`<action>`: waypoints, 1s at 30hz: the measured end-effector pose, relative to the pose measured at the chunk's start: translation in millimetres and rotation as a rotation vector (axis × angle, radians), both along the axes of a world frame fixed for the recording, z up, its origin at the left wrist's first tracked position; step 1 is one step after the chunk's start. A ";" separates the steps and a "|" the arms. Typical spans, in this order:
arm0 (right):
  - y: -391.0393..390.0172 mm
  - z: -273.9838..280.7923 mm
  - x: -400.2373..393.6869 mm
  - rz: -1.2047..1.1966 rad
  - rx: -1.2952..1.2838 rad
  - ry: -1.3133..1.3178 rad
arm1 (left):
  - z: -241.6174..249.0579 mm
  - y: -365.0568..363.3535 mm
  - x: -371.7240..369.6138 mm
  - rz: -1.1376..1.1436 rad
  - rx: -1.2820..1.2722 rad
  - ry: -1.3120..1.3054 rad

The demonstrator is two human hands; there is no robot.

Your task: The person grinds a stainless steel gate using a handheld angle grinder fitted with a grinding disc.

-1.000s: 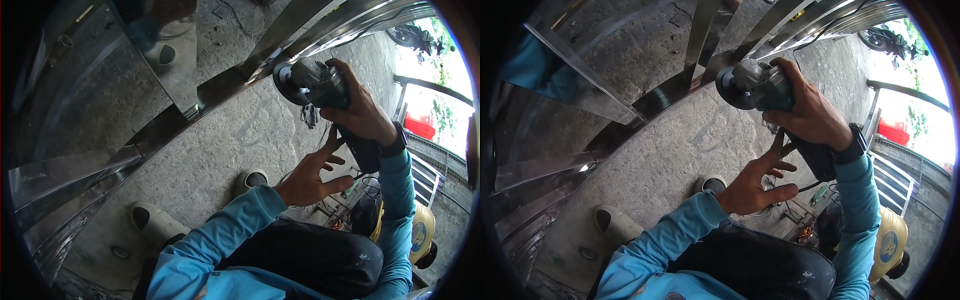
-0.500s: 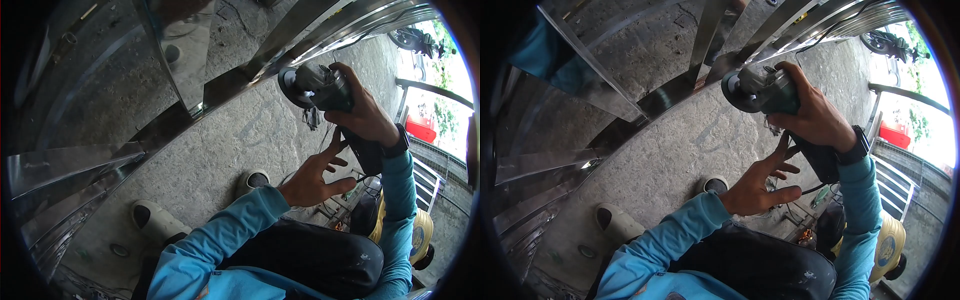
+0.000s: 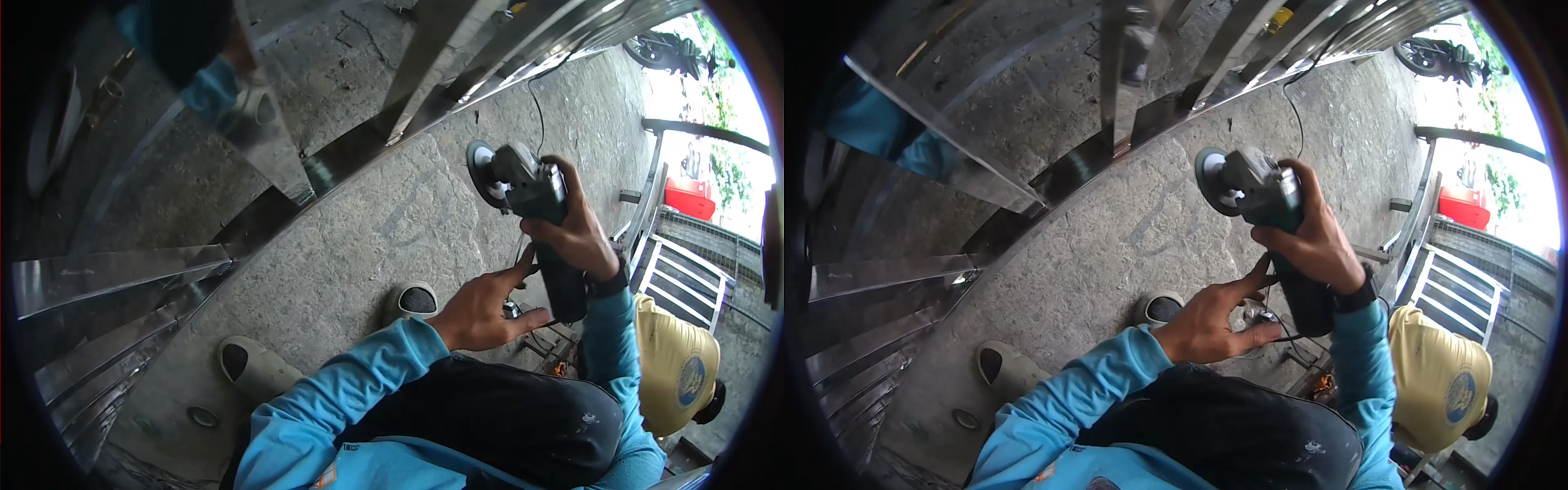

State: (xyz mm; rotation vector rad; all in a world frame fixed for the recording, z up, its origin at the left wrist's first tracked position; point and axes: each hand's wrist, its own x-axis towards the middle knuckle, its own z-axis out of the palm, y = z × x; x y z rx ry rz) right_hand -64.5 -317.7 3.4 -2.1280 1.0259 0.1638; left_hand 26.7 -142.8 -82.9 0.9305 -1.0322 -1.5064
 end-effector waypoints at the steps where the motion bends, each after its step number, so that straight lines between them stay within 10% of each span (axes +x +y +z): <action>1: 7.0 -3.3 -12.3 -0.171 0.103 -0.062 | 2.5 1.9 0.1 0.074 0.003 -0.063; 9: 21.0 -41.8 -84.7 -0.702 0.193 -0.457 | 5.1 -30.3 44.0 -0.127 -0.308 -0.845; 18: -36.4 -39.6 -96.3 -1.009 0.223 -0.988 | 123.1 -107.1 62.8 -1.137 -0.321 -1.779; 30: -100.7 3.2 -98.7 -1.061 0.332 -1.324 | 90.4 -173.9 12.4 -0.250 -0.979 -1.454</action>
